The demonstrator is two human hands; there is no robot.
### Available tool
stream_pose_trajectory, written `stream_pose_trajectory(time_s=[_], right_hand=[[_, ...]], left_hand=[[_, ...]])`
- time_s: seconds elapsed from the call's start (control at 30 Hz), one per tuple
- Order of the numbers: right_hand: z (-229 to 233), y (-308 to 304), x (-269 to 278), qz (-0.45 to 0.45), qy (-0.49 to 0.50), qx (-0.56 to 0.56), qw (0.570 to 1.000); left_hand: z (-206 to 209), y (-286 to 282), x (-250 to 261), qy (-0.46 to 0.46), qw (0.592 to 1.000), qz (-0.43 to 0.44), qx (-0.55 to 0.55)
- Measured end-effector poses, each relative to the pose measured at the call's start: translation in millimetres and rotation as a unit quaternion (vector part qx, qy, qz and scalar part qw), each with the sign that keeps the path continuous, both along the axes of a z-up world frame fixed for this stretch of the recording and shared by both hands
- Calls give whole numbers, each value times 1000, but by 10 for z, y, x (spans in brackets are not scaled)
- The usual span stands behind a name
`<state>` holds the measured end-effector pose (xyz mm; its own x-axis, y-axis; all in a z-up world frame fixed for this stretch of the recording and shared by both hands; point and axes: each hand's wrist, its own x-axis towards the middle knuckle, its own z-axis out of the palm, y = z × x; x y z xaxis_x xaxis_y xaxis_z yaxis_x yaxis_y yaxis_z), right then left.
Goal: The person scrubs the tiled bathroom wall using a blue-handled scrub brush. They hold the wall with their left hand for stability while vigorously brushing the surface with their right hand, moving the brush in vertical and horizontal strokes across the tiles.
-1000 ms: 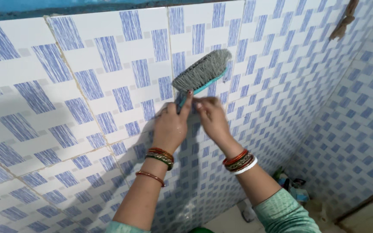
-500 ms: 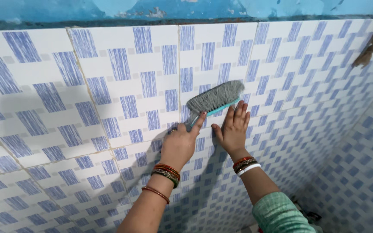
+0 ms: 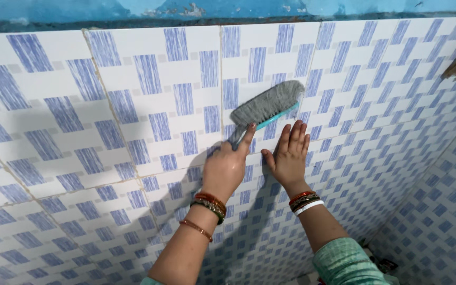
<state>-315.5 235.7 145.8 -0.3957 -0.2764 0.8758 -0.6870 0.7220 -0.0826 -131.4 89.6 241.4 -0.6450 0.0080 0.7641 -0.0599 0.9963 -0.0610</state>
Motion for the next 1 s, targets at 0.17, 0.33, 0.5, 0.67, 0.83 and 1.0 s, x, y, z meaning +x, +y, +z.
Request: stream_pose_trajectory(time_s=[0.17, 0.33, 0.5, 0.67, 0.83, 1.0], right_hand=[[9, 31, 36, -15, -1, 17, 1000], [80, 52, 106, -16, -26, 26, 999], [108, 99, 113, -16, -37, 54, 998], [143, 133, 138, -27, -50, 83, 995], [292, 170, 240, -39, -96, 126, 987], [427, 185, 388, -113, -160, 207, 958]], left_hand=[[539, 7, -140, 4, 992, -44, 118], [357, 34, -70, 27, 994, -47, 99], [-55, -18, 17, -18, 1000, -13, 4], [625, -234, -48, 60, 993, -13, 102], [405, -244, -44, 67, 996, -23, 63], [-212, -152, 16, -20, 998, -15, -65]])
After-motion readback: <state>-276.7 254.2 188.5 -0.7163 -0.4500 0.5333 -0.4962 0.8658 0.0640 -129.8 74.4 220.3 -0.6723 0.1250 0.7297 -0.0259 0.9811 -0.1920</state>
